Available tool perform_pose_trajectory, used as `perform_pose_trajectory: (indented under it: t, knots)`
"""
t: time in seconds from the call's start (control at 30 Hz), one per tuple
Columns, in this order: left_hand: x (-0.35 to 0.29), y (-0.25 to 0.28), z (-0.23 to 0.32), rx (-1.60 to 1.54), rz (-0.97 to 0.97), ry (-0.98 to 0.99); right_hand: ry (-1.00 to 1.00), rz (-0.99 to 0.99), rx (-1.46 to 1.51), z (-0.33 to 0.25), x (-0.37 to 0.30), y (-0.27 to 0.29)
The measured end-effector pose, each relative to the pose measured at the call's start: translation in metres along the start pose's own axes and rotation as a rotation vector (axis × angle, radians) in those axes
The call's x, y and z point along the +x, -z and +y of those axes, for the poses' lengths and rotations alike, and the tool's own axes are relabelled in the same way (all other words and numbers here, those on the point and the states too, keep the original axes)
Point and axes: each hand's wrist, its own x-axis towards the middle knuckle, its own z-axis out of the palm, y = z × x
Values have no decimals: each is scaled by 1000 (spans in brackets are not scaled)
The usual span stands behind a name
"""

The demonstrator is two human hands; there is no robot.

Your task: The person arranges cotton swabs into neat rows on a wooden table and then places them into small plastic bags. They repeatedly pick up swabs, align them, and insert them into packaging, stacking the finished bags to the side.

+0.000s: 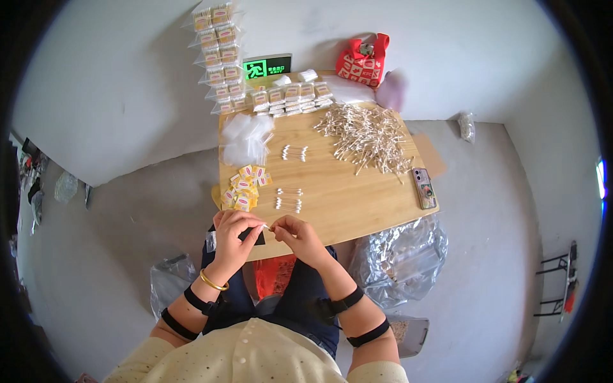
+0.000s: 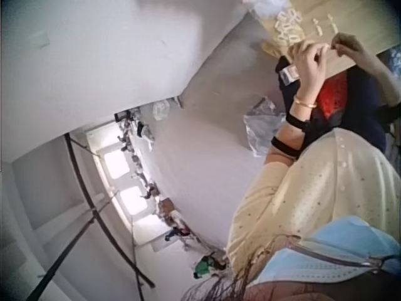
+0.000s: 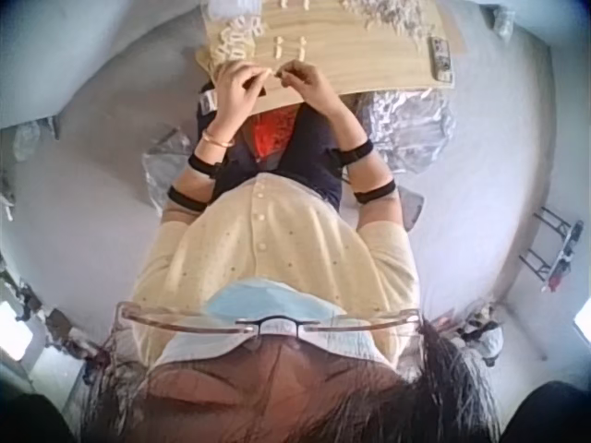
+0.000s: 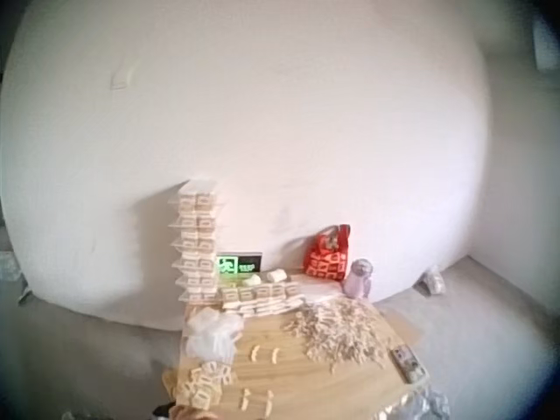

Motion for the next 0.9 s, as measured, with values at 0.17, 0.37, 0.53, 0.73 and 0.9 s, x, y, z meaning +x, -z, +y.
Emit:
perform_pose_trajectory:
  t: [0.17,0.37,0.53,0.73,0.9]
  knots:
    - [-12,10,9,98,10,-89,76,25,-214,-12,-18,-10]
    - [-19,19,17,148,80,-110,110,76,-267,-21,-28,-26]
    - [-27,32,19,181,109,-117,194,99,-274,-25,-29,-38]
    - [-36,44,19,202,119,-112,196,68,-294,-34,-31,-50]
    - [-37,42,18,72,142,-28,88,-13,-27,-45,-35,-50]
